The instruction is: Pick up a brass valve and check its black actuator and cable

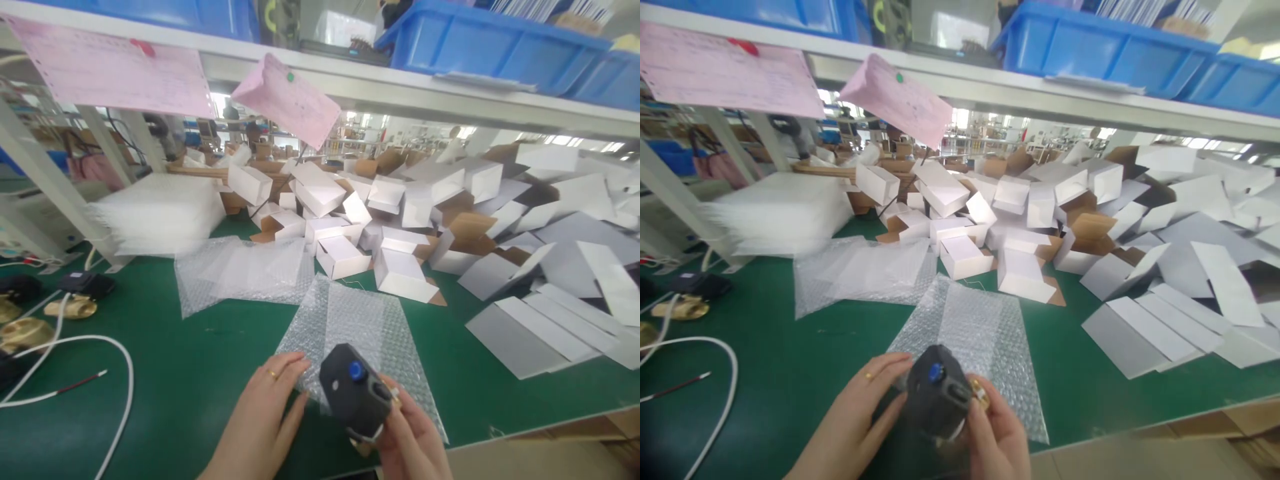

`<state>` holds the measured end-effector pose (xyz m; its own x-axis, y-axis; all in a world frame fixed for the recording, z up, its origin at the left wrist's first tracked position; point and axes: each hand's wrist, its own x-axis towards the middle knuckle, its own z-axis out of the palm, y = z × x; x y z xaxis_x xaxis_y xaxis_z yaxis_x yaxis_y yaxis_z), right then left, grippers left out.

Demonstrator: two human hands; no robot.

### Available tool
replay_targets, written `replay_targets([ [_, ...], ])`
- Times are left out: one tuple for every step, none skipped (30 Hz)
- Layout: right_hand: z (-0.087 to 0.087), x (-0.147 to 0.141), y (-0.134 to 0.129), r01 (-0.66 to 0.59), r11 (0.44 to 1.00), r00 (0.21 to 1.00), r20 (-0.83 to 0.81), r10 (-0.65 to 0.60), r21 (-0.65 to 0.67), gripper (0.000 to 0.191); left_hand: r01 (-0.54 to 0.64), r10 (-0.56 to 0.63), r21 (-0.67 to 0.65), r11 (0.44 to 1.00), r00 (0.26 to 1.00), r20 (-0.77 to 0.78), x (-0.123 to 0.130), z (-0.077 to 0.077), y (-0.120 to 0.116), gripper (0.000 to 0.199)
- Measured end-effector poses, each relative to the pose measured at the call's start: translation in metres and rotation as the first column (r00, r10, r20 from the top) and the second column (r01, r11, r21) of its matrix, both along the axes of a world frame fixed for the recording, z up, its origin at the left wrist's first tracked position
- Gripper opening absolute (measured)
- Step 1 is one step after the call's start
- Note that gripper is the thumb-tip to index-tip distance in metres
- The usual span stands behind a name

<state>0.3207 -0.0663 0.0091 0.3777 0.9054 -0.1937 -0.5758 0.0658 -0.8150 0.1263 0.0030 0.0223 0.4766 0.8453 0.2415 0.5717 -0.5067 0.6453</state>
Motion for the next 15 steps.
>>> replay_targets([
  [-0.003, 0.011, 0.000, 0.048, 0.999, 0.998, -0.034, -0.048, 0.004, 0.048, 0.023, -0.018, 0.042, 0.999, 0.993, -0.113, 0.006, -0.003, 0.006, 0.037],
  [-0.006, 0.023, 0.001, 0.072, 0.997, 0.996, -0.061, -0.072, 0.004, 0.047, 0.039, -0.026, 0.062, 0.997, 0.981, -0.193, 0.012, -0.005, 0.010, 0.038],
  [-0.011, 0.034, 0.003, 0.088, 0.996, 0.993, -0.078, -0.088, -0.001, 0.046, 0.038, -0.021, 0.071, 0.997, 0.973, -0.228, 0.017, -0.006, 0.012, 0.036],
  [-0.015, 0.045, 0.004, 0.104, 0.994, 0.991, -0.084, -0.105, -0.013, 0.046, 0.032, -0.016, 0.063, 0.997, 0.973, -0.229, 0.021, -0.006, 0.013, 0.032],
  [-0.019, 0.054, 0.006, 0.129, 0.991, 0.988, -0.077, -0.131, -0.027, 0.046, 0.023, -0.011, 0.058, 0.998, 0.979, -0.204, 0.026, -0.005, 0.012, 0.027],
  [-0.022, 0.061, 0.009, 0.161, 0.986, 0.985, -0.059, -0.163, -0.035, 0.047, 0.016, -0.005, 0.063, 0.998, 0.985, -0.172, 0.032, -0.004, 0.010, 0.022],
  [-0.024, 0.065, 0.011, 0.201, 0.979, 0.979, -0.037, -0.203, -0.035, 0.048, 0.013, 0.000, 0.082, 0.997, 0.989, -0.150, 0.038, -0.004, 0.007, 0.022],
  [-0.026, 0.067, 0.013, 0.238, 0.971, 0.971, -0.016, -0.238, -0.025, 0.048, 0.020, -0.002, 0.117, 0.993, 0.989, -0.150, 0.045, -0.006, 0.004, 0.029],
  [-0.028, 0.068, 0.016, 0.255, 0.967, 0.967, -0.005, -0.255, -0.014, 0.048, 0.052, -0.024, 0.165, 0.985, 0.985, -0.171, 0.053, -0.009, 0.002, 0.041],
  [-0.030, 0.069, 0.017, 0.252, 0.968, 0.968, -0.006, -0.252, -0.004, 0.048, 0.119, -0.074, 0.219, 0.969, 0.976, -0.205, 0.059, -0.013, 0.000, 0.051],
  [-0.033, 0.070, 0.019, 0.240, 0.971, 0.971, -0.018, -0.240, 0.003, 0.047, 0.199, -0.132, 0.273, 0.941, 0.961, -0.243, 0.065, -0.019, -0.001, 0.052],
  [-0.036, 0.072, 0.019, 0.224, 0.975, 0.974, -0.035, -0.224, 0.005, 0.046, 0.276, -0.187, 0.319, 0.907, 0.941, -0.282, 0.068, -0.026, -0.001, 0.044],
  [-0.040, 0.075, 0.019, 0.208, 0.978, 0.977, -0.052, -0.207, 0.001, 0.045, 0.337, -0.227, 0.357, 0.871, 0.921, -0.316, 0.068, -0.034, 0.000, 0.032],
  [-0.044, 0.079, 0.019, 0.195, 0.981, 0.979, -0.066, -0.195, -0.012, 0.045, 0.375, -0.247, 0.385, 0.843, 0.906, -0.343, 0.066, -0.042, 0.001, 0.023],
  [-0.049, 0.084, 0.018, 0.184, 0.982, 0.980, -0.072, -0.186, -0.035, 0.047, 0.382, -0.244, 0.400, 0.833, 0.903, -0.354, 0.061, -0.049, 0.002, 0.020],
])
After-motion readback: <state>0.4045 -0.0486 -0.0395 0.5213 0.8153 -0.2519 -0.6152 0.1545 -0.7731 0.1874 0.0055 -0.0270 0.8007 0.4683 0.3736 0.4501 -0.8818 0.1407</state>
